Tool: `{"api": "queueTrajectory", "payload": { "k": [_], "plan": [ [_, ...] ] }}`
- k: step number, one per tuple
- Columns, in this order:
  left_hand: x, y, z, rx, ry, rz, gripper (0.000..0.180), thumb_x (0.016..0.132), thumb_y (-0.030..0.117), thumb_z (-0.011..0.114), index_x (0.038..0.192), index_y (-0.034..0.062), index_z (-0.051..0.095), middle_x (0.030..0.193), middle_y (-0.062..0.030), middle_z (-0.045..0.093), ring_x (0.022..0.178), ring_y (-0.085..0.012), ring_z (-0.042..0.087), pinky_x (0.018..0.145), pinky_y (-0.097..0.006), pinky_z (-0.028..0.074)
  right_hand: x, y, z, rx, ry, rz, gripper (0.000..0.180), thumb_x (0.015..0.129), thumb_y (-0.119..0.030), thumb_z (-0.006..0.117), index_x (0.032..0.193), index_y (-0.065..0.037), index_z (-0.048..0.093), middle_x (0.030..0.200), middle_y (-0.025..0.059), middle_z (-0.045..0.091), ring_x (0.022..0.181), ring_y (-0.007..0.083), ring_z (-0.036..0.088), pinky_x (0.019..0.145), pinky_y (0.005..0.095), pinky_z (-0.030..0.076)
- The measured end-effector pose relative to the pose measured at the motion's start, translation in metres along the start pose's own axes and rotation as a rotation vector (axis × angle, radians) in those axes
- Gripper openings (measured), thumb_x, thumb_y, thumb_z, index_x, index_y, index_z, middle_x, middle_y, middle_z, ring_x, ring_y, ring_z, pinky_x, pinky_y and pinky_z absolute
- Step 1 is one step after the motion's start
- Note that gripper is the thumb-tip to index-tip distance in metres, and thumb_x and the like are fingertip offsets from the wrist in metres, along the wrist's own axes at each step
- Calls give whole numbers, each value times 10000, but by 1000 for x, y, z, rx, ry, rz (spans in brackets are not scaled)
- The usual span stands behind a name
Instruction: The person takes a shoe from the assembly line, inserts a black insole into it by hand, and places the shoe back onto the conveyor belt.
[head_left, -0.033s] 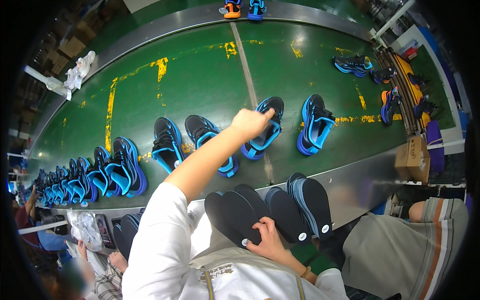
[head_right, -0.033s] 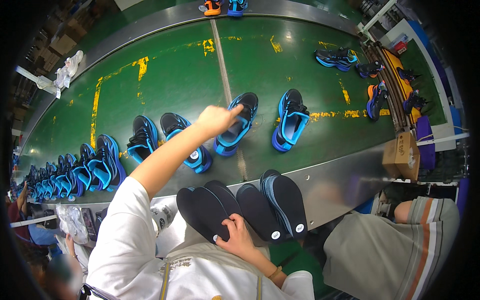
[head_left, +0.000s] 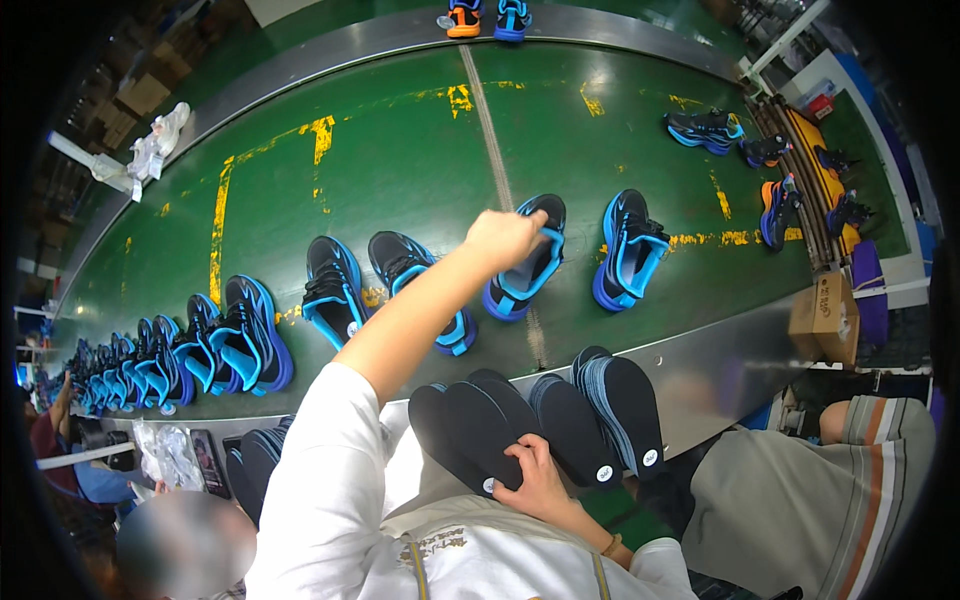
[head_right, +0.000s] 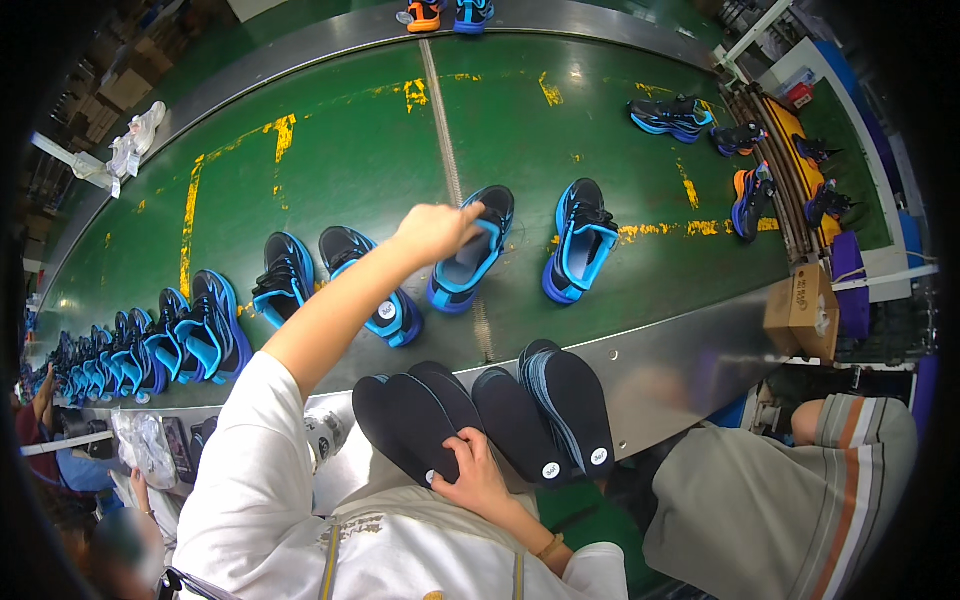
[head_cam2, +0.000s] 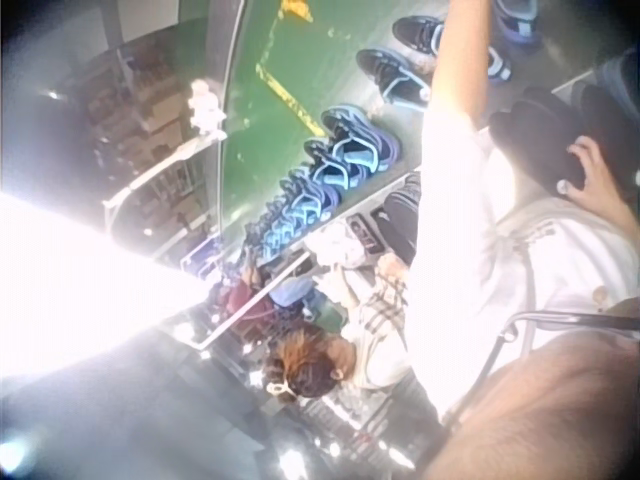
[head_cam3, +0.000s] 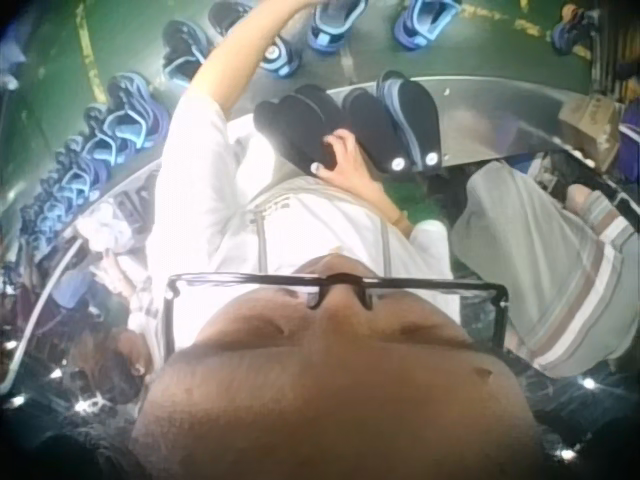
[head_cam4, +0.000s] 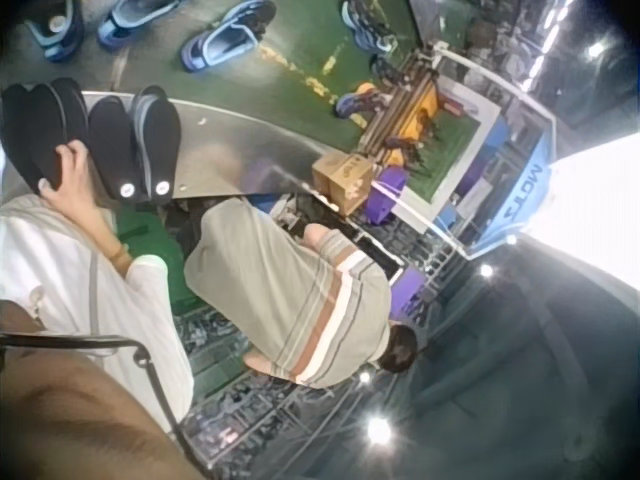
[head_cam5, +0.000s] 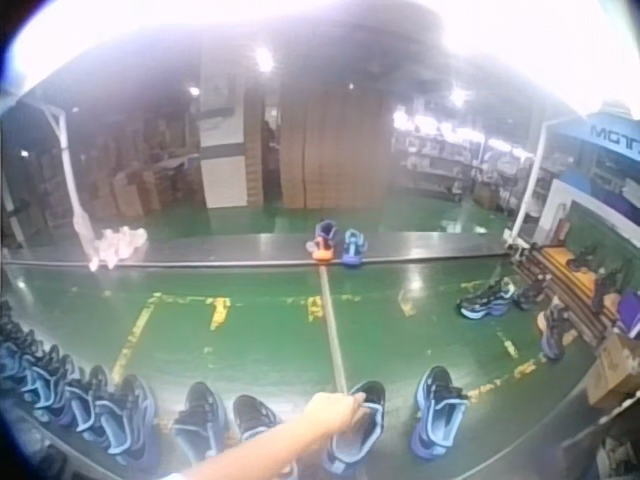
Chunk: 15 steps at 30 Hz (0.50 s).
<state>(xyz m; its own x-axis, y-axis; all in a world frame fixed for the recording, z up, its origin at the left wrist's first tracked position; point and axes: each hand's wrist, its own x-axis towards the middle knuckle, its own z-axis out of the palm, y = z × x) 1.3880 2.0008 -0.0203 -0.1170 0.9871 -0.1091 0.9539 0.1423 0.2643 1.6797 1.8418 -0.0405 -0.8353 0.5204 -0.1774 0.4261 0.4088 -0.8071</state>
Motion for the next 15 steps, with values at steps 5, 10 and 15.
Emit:
{"api": "queueTrajectory", "payload": {
  "k": [5,10,15],
  "plan": [
    [20,-5,-19,-283,-169,-181,442,822,451,468,840,40,631,797,-177,617,781,-306,603,692,-396,467,0,-8,-27,-8,-26,-100,409,717,-176,605,1063,15,501,1147,221,424,974,369,461,833,408,404],
    [12,-14,-8,-480,-199,-233,494,786,456,533,788,-29,628,670,-176,595,676,-254,594,644,-349,456,4,-17,-84,-25,71,-129,269,791,-113,549,1002,51,577,1125,245,499,850,339,529,767,374,435],
    [-7,-3,29,-720,209,-332,475,770,418,585,876,-44,583,753,-165,609,670,-243,588,635,-347,458,26,-23,-98,-163,113,-321,241,643,-150,703,822,-14,618,1113,222,510,772,308,536,696,344,461]
  ]
}}
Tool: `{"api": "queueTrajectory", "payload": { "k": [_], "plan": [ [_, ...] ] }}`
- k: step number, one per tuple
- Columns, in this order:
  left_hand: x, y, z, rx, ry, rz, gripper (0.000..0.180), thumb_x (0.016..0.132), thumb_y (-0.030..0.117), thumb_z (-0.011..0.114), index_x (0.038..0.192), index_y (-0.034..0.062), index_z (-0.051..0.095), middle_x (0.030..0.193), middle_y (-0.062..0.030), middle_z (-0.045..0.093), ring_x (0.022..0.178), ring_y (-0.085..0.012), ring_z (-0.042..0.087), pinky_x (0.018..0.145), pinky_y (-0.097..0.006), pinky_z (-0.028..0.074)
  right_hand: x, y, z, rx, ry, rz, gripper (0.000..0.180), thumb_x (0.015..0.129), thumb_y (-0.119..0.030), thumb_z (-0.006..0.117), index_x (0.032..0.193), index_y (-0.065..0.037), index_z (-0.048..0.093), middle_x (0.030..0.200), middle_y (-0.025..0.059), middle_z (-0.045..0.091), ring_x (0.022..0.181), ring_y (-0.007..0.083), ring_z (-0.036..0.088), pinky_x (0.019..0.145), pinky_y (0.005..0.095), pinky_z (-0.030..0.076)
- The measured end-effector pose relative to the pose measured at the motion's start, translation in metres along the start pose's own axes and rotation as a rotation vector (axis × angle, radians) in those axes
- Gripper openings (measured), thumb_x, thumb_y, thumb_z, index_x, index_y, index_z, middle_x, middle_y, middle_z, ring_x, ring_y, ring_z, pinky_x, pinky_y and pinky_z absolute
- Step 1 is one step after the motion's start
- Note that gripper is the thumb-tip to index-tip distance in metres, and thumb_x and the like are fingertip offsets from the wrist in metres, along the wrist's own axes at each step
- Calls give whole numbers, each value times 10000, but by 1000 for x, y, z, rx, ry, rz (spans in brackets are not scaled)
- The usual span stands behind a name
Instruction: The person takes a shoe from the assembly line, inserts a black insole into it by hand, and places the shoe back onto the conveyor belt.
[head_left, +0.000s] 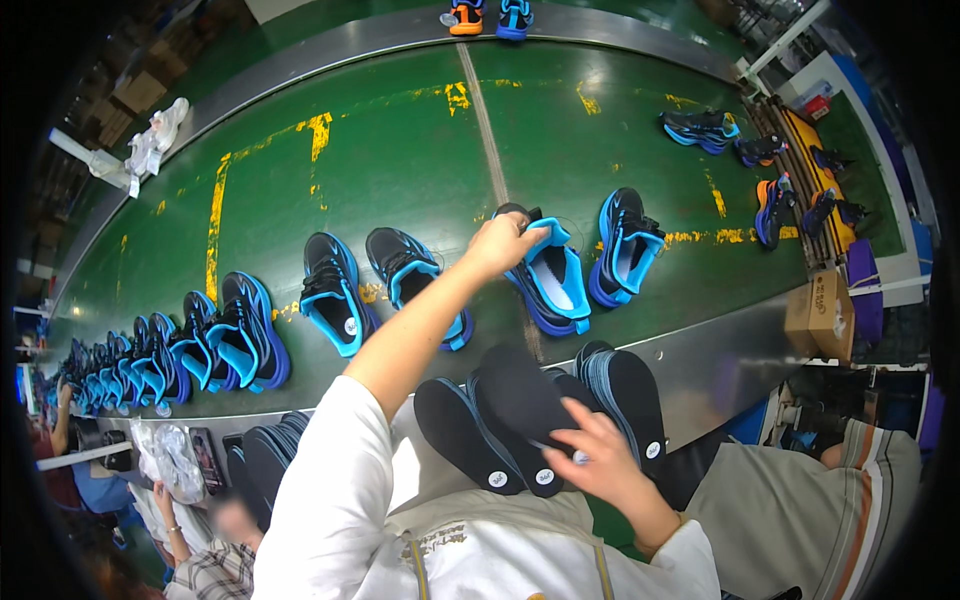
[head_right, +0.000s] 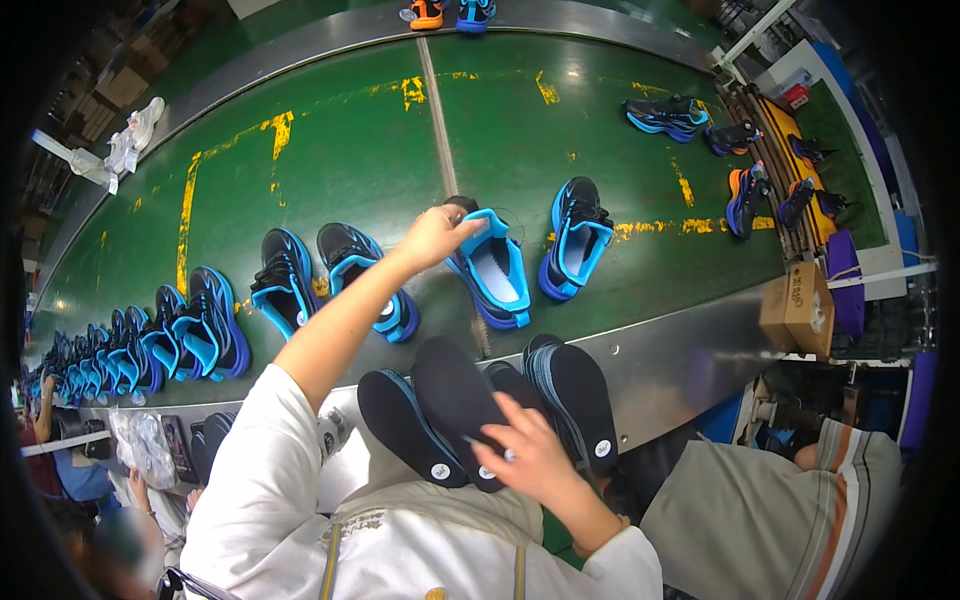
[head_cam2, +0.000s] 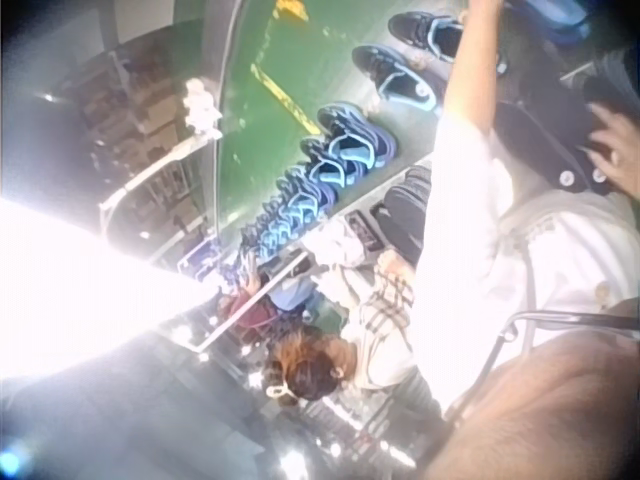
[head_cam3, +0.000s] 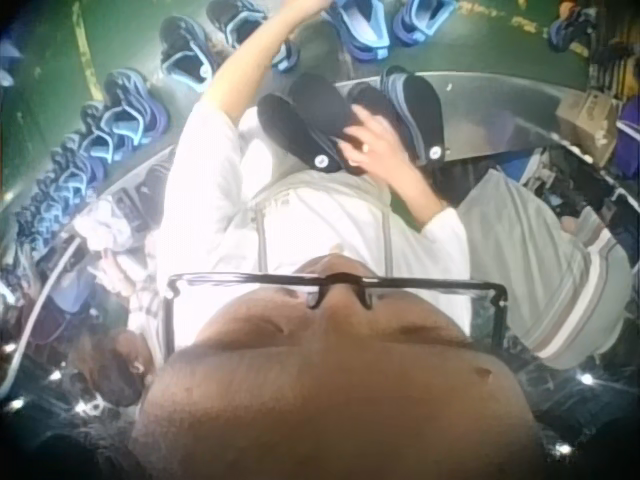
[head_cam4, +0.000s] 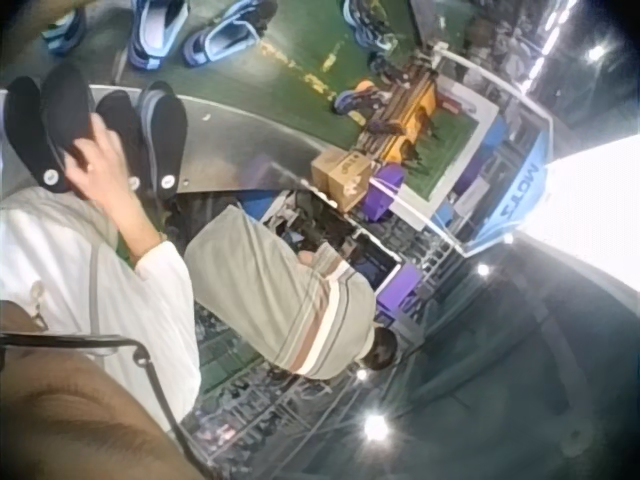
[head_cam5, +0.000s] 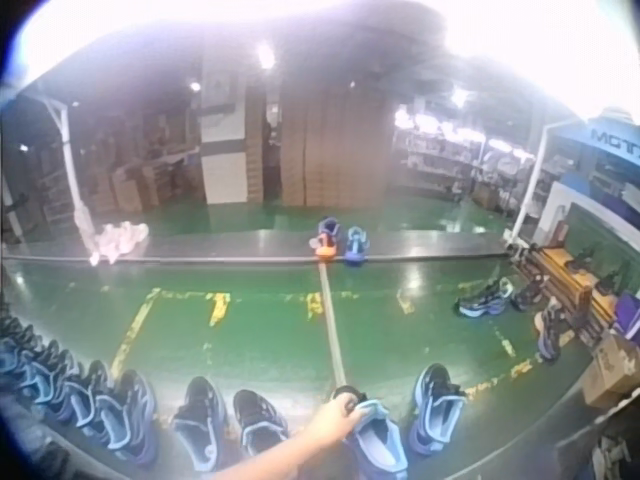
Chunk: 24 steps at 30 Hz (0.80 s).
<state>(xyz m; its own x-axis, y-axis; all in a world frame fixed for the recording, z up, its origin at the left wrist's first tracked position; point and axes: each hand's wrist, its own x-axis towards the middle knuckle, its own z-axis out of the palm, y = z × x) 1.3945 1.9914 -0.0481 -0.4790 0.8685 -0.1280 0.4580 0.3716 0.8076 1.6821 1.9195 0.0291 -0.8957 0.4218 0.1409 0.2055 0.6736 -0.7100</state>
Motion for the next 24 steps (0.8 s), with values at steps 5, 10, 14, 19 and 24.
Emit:
{"api": "queueTrajectory", "payload": {
  "k": [5,10,14,19,24],
  "plan": [
    [-23,13,6,-54,51,-7,413,787,413,569,810,1,582,747,-178,606,782,-315,595,686,-375,450,-30,-4,62,-117,-223,6,324,696,-266,653,919,-39,596,1190,213,448,1032,334,463,855,401,395],
    [-93,11,-56,-159,55,44,413,901,353,438,699,-6,474,569,-12,373,575,-92,372,523,-271,354,-47,15,56,-74,-124,96,329,718,-207,619,989,-27,562,1143,197,476,1085,346,434,885,429,359],
    [-213,-15,-106,-213,299,-119,438,936,330,339,647,8,408,591,-12,379,584,-93,321,536,-257,318,-71,46,35,-188,140,269,310,734,-107,604,1015,6,540,1154,195,461,1056,370,431,892,438,347],
    [-318,-35,-76,408,303,-157,224,871,212,408,884,7,498,813,-175,502,766,-344,482,661,-404,365,-92,59,33,-304,139,344,352,759,-133,582,1083,-12,520,1182,214,438,1064,389,422,897,446,340],
    [-339,-45,-41,598,498,-62,164,807,114,495,947,29,485,911,-150,491,821,-330,468,717,-391,368,-105,68,37,-202,114,381,420,777,-171,578,1162,-38,479,1191,253,423,1067,415,423,895,452,340]
  ]
}}
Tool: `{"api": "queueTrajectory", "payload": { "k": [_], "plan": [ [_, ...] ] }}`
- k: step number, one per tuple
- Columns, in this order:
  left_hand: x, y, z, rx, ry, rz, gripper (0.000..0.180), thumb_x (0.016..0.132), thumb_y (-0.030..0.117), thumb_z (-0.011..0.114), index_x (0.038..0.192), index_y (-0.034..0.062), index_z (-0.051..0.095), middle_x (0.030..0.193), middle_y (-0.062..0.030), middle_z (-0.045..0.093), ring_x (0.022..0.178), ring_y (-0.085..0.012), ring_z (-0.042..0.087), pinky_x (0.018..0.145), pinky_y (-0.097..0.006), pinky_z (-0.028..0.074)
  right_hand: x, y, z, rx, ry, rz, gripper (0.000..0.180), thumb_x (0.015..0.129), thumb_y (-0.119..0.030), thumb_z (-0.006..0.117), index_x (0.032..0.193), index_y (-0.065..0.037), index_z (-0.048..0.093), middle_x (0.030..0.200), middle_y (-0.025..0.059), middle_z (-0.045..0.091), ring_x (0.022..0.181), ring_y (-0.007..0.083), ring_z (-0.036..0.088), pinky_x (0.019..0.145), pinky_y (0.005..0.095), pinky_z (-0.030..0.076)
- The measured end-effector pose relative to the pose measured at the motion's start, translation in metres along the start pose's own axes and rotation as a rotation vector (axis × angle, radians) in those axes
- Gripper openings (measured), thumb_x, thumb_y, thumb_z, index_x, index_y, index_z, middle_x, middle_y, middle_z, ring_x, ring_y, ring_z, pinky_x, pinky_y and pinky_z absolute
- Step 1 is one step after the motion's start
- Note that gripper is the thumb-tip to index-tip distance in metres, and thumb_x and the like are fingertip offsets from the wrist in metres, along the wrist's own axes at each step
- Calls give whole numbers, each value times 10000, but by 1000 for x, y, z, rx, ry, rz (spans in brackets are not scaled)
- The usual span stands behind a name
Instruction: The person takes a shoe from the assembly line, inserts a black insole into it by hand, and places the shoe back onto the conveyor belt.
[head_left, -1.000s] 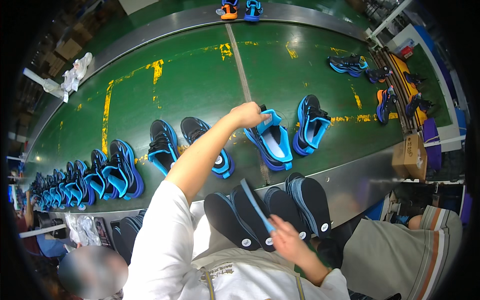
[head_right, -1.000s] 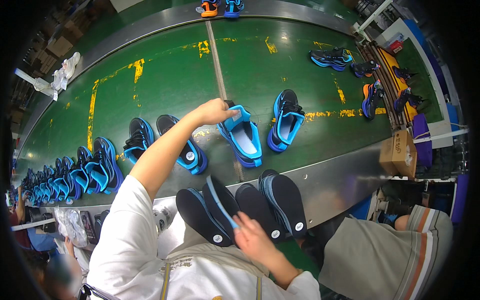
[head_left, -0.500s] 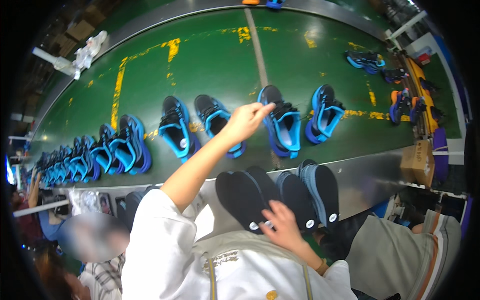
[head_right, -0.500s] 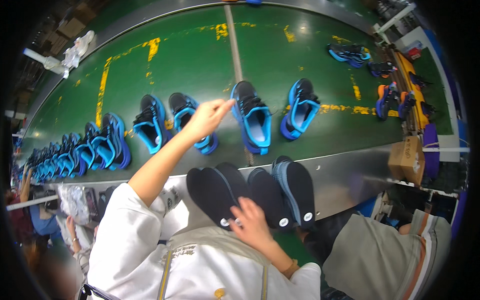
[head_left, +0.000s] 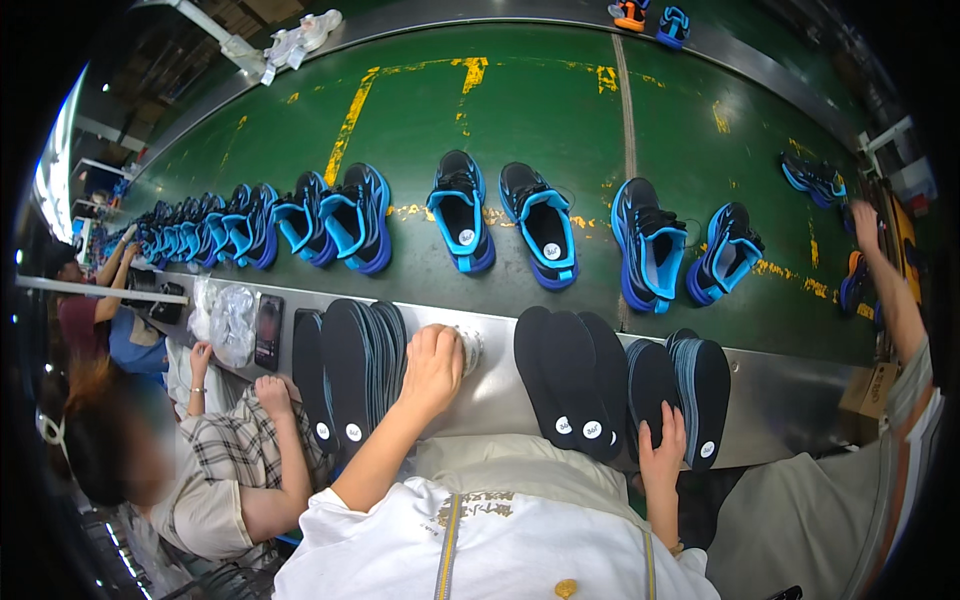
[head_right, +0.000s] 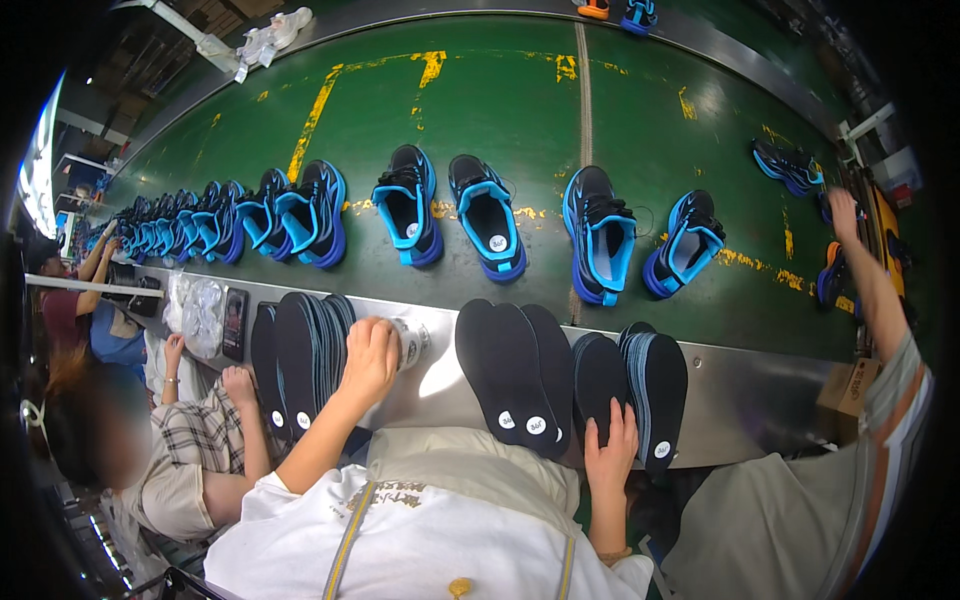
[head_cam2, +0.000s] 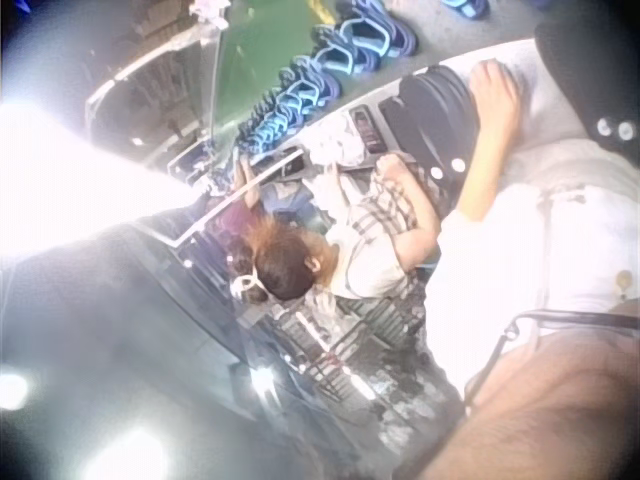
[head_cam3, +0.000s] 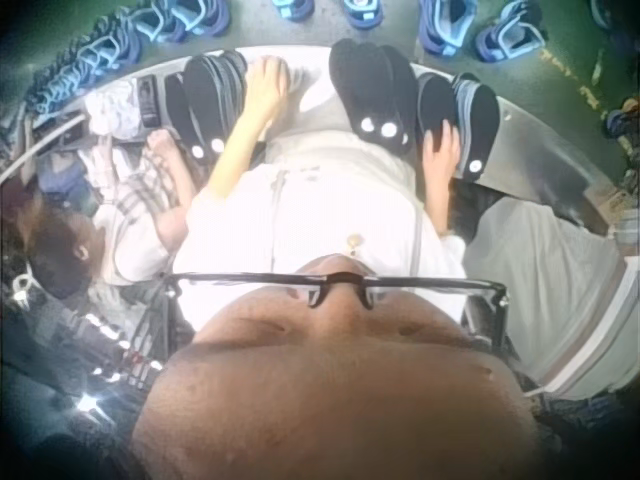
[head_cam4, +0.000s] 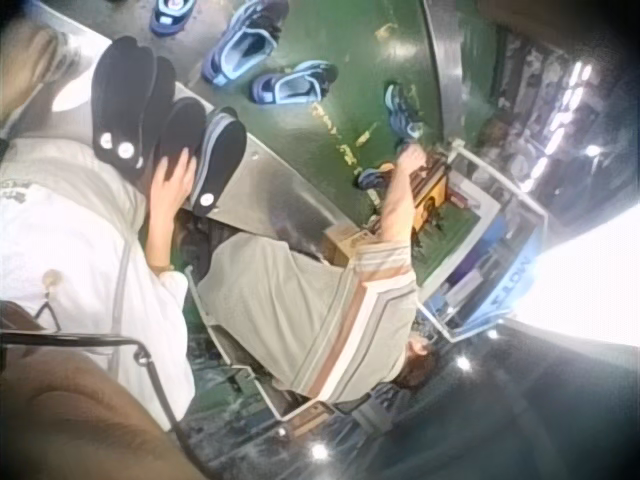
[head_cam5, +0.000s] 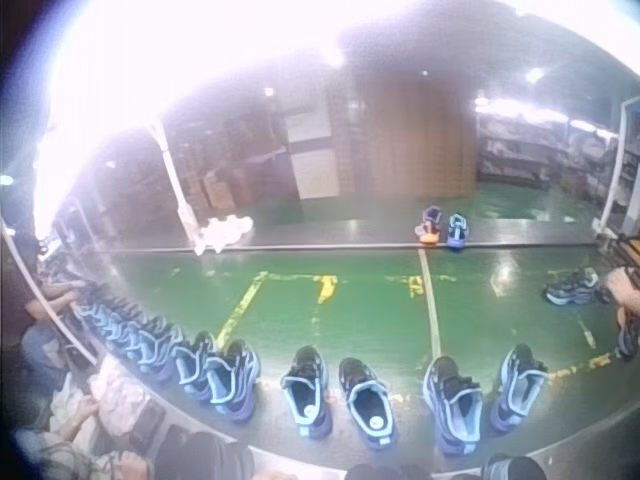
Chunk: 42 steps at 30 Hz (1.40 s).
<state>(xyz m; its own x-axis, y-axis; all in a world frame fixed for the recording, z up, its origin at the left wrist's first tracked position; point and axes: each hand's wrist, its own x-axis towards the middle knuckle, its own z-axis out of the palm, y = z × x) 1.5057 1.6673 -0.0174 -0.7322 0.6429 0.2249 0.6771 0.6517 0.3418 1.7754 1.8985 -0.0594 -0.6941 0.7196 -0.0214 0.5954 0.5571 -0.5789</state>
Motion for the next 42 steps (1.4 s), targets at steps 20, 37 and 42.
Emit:
{"api": "queueTrajectory", "payload": {
  "k": [20,37,42],
  "plan": [
    [-2,5,8,-189,138,-17,386,707,-55,467,1091,-19,475,984,-183,476,931,-342,461,821,-382,389,-9,36,5,-93,122,-136,458,792,-244,553,1213,-89,463,1183,207,446,1041,379,447,876,430,348],
    [28,15,14,224,-21,23,311,829,368,488,802,68,566,839,-77,516,833,-243,487,715,-412,343,-6,45,0,-128,153,-137,426,795,-235,547,1191,-91,481,1152,206,463,1017,371,464,846,420,369],
    [11,14,10,70,-114,-8,393,806,360,516,1104,104,512,1138,-122,448,1094,-268,392,824,-482,308,-6,47,-2,-135,156,-136,424,797,-236,544,1189,-88,481,1155,203,461,1027,368,460,851,420,367]
  ]
}}
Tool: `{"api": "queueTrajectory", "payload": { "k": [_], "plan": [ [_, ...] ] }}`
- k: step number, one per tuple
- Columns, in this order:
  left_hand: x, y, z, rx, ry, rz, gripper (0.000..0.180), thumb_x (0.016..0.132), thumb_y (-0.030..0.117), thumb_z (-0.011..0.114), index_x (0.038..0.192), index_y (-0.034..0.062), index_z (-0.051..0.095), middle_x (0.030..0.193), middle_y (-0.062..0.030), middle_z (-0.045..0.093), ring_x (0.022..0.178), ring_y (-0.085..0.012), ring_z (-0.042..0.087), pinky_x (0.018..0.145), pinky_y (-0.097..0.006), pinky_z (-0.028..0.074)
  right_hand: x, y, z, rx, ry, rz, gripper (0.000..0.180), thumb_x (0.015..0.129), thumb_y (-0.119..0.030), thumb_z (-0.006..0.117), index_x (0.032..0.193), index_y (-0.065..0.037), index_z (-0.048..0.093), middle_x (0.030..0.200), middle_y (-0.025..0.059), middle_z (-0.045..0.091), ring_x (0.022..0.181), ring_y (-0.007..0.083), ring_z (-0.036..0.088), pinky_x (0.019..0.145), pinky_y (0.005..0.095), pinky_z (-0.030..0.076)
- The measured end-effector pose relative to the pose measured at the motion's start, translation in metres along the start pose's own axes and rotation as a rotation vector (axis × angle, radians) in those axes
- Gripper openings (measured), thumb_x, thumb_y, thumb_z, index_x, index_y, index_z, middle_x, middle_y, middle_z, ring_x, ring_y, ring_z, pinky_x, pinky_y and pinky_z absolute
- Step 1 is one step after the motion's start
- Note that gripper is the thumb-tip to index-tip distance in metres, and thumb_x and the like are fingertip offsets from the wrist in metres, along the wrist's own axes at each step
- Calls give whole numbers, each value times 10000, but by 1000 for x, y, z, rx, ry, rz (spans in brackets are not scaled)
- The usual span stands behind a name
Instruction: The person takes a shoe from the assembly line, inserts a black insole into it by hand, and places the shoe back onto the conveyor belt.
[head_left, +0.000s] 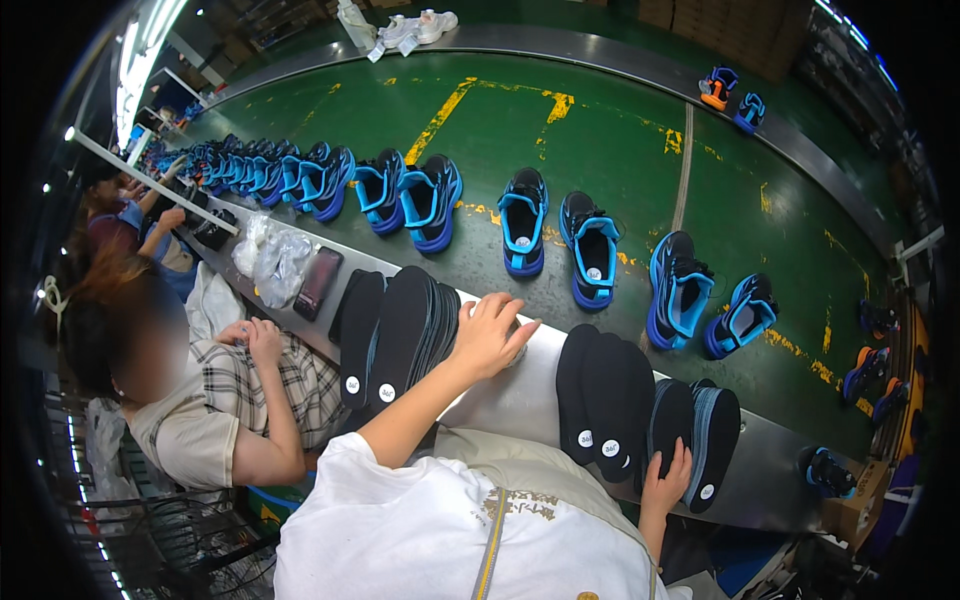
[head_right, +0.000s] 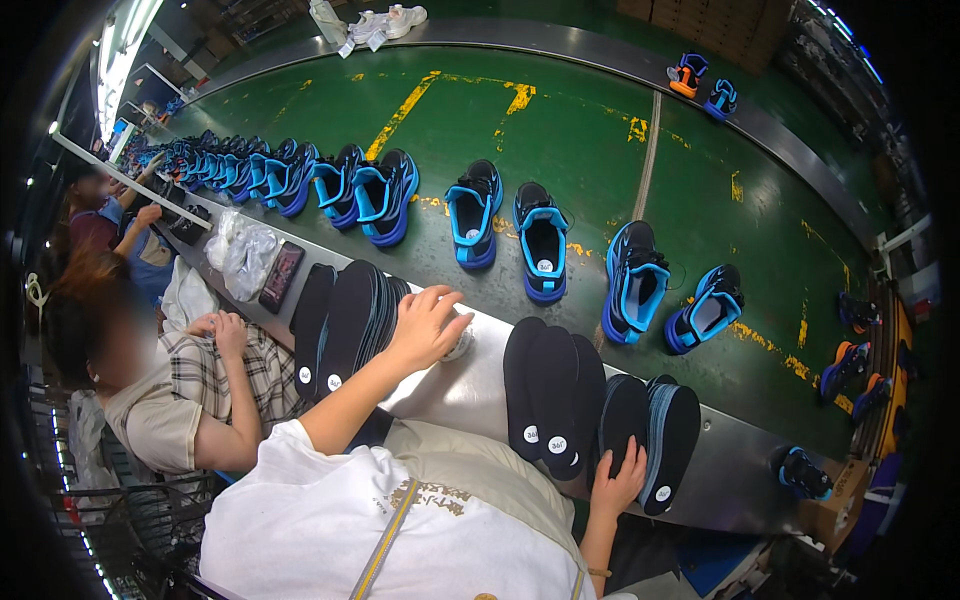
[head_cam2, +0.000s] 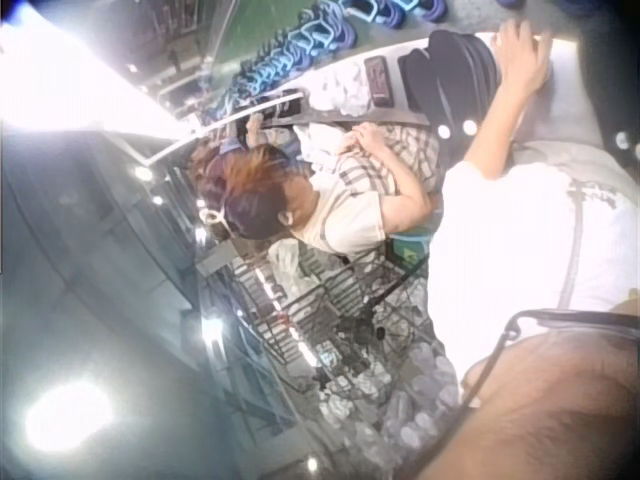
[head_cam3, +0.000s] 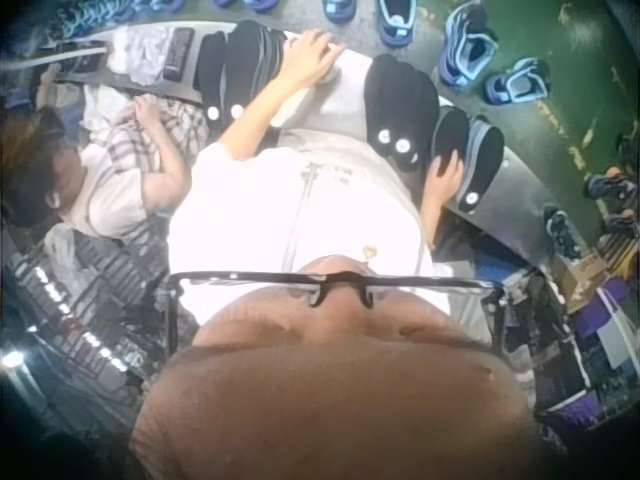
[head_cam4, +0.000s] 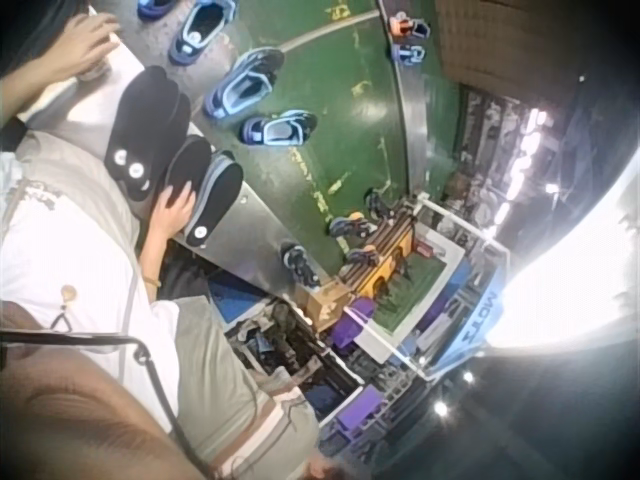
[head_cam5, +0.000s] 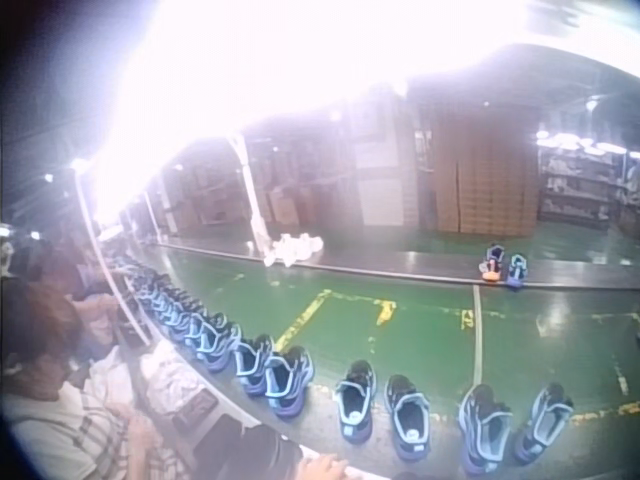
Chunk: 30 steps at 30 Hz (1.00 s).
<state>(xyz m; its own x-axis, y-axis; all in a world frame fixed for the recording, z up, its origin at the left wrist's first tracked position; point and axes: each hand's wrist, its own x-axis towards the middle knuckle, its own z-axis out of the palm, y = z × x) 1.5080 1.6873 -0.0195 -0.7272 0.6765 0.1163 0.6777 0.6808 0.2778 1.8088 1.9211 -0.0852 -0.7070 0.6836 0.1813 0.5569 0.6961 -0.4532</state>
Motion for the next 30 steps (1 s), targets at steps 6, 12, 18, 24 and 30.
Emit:
{"api": "queueTrajectory", "payload": {
  "k": [6,12,18,24,30],
  "plan": [
    [-16,8,-8,183,25,71,651,693,532,561,1205,149,437,1169,-175,392,1103,-340,349,786,-486,327,0,1,0,7,-2,5,427,794,-236,547,1188,-87,480,1148,195,464,1025,362,460,849,419,367],
    [29,27,-93,98,33,-25,551,697,396,554,1163,118,456,1082,-161,394,1010,-325,378,785,-430,317,-2,12,-1,-15,3,29,451,784,-251,565,1198,-95,478,1153,200,459,1037,367,453,862,433,357],
    [27,54,-123,58,-367,203,546,702,407,541,1152,112,449,1074,-178,397,1012,-327,378,810,-461,312,10,10,-35,145,-265,41,689,663,-341,684,1247,-84,427,1195,274,398,1071,422,416,893,442,354],
    [45,42,-132,37,42,182,545,711,417,527,1145,95,454,1101,-194,397,1037,-339,374,849,-463,306,13,16,-42,139,-335,117,708,651,-303,696,1253,-61,413,1218,303,372,1103,428,401,908,406,363],
    [31,37,-126,-48,-152,262,544,697,393,548,1139,91,454,1073,-194,395,1010,-343,366,826,-460,309,7,21,-38,171,-257,80,688,650,-283,690,1250,-81,422,1201,295,392,1087,428,418,903,423,368]
  ]
}}
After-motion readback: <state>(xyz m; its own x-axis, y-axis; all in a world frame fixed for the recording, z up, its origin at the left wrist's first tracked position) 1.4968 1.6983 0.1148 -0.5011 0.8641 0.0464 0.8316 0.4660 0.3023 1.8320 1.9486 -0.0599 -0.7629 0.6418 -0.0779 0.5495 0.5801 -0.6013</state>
